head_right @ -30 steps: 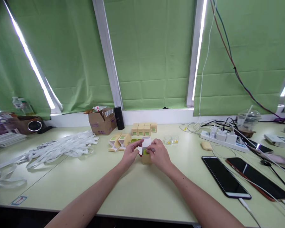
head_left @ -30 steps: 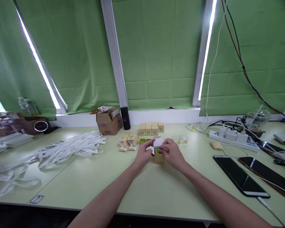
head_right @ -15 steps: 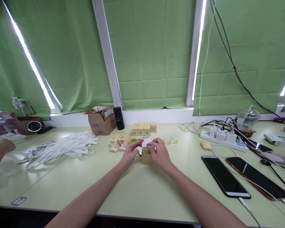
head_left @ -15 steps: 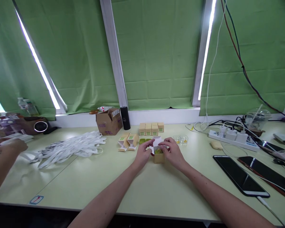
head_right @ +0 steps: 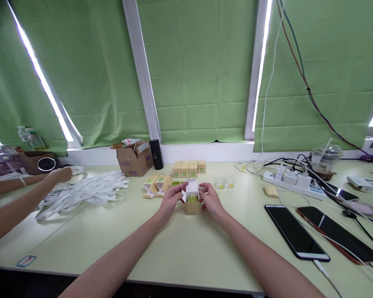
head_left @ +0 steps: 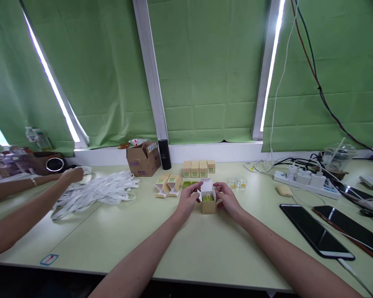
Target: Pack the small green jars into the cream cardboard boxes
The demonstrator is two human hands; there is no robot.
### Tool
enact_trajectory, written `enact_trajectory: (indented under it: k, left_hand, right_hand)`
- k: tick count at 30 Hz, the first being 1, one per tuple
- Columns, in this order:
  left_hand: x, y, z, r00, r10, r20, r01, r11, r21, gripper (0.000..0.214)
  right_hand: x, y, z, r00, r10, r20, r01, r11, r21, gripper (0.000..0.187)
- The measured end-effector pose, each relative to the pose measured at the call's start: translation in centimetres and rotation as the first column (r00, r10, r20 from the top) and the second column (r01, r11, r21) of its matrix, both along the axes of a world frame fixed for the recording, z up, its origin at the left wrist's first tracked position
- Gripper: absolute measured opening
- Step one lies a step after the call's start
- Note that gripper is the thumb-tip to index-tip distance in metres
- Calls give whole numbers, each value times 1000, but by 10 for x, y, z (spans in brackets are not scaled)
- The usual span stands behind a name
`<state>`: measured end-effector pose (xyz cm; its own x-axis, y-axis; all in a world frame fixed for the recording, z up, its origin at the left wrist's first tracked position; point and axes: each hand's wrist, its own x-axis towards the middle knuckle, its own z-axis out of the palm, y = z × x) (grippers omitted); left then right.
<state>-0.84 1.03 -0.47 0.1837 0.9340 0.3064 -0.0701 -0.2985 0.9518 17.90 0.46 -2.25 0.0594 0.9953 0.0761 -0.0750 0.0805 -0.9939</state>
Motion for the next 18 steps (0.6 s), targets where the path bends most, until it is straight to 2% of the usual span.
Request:
enact_trajectory:
  k: [5, 12, 18]
  left_hand:
    - [0, 5, -4, 1000, -5, 24, 6, 1000, -15, 44]
    - [3, 11, -10, 997, 5, -76, 2, 997, 82, 47]
    - [5, 6, -7, 986, 27, -166, -10, 995, 98, 46]
  right_hand:
    - [0, 0, 0, 999, 38, -16, -39, 999, -14, 41]
    - [-1, 1, -4, 1000, 29, 4, -29, 999, 35, 44]
    - [-1, 0, -6, 997, 58, 41, -60, 997, 39, 48]
